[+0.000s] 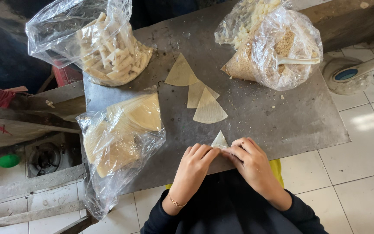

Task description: The person wraps food items by hand. Using a spoon, they place a small amount of filling from a bag onto a dough wrapper and fold the wrapper into a triangular shape.

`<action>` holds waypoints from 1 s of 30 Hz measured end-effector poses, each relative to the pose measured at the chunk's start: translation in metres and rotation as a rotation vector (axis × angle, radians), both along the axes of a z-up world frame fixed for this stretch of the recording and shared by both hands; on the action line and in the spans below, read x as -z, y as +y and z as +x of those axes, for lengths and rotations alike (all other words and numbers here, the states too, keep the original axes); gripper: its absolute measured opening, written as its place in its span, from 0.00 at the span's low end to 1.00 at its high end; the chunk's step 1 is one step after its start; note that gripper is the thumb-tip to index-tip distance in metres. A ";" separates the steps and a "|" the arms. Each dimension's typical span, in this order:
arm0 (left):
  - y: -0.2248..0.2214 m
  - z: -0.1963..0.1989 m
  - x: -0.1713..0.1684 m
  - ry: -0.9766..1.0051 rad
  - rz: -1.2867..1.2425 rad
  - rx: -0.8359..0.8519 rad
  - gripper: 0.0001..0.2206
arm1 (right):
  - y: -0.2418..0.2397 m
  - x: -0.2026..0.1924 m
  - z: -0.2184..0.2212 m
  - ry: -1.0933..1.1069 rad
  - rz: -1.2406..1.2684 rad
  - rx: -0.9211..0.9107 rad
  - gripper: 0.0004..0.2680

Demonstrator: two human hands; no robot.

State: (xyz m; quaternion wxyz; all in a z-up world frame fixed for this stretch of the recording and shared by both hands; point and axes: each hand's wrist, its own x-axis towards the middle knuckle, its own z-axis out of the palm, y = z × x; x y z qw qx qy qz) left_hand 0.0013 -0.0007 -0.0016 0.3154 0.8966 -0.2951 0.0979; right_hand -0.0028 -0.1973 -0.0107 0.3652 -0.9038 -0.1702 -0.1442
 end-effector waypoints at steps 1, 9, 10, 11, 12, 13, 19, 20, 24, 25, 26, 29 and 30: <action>-0.001 0.000 0.001 -0.002 0.008 -0.006 0.15 | 0.000 0.001 0.000 0.005 0.006 0.009 0.06; -0.003 0.001 0.000 -0.050 0.039 -0.016 0.08 | 0.001 0.007 0.007 0.097 0.022 0.053 0.06; -0.002 0.001 -0.001 -0.063 0.055 -0.001 0.08 | 0.002 0.007 0.007 0.086 0.031 0.046 0.05; -0.002 0.001 0.000 -0.061 0.071 0.003 0.09 | 0.002 0.006 0.007 0.075 0.040 0.038 0.05; -0.001 0.002 0.000 -0.060 0.086 0.006 0.11 | 0.002 0.005 0.007 0.063 0.048 0.031 0.05; -0.001 0.002 0.000 -0.059 0.102 0.010 0.12 | 0.003 0.004 0.007 0.023 0.024 0.016 0.05; -0.002 0.002 0.002 -0.051 0.126 0.007 0.16 | 0.004 -0.005 0.001 -0.092 -0.058 -0.047 0.08; -0.002 0.002 0.002 -0.050 0.121 0.005 0.16 | 0.004 -0.006 0.000 -0.090 -0.065 -0.041 0.08; -0.002 0.003 -0.002 -0.054 0.087 0.006 0.14 | 0.007 -0.004 0.000 -0.094 -0.066 -0.001 0.10; -0.002 0.003 -0.002 -0.056 0.074 0.007 0.13 | 0.007 -0.003 0.001 -0.094 -0.068 0.002 0.10; -0.002 0.004 -0.002 -0.063 0.077 0.005 0.12 | 0.006 -0.003 0.003 -0.093 -0.071 0.005 0.10; -0.002 0.006 -0.002 -0.086 0.088 0.002 0.11 | 0.006 -0.003 0.004 -0.108 -0.060 -0.001 0.10; -0.002 0.007 -0.002 -0.091 0.093 0.006 0.12 | 0.006 -0.004 0.004 -0.114 -0.054 -0.005 0.09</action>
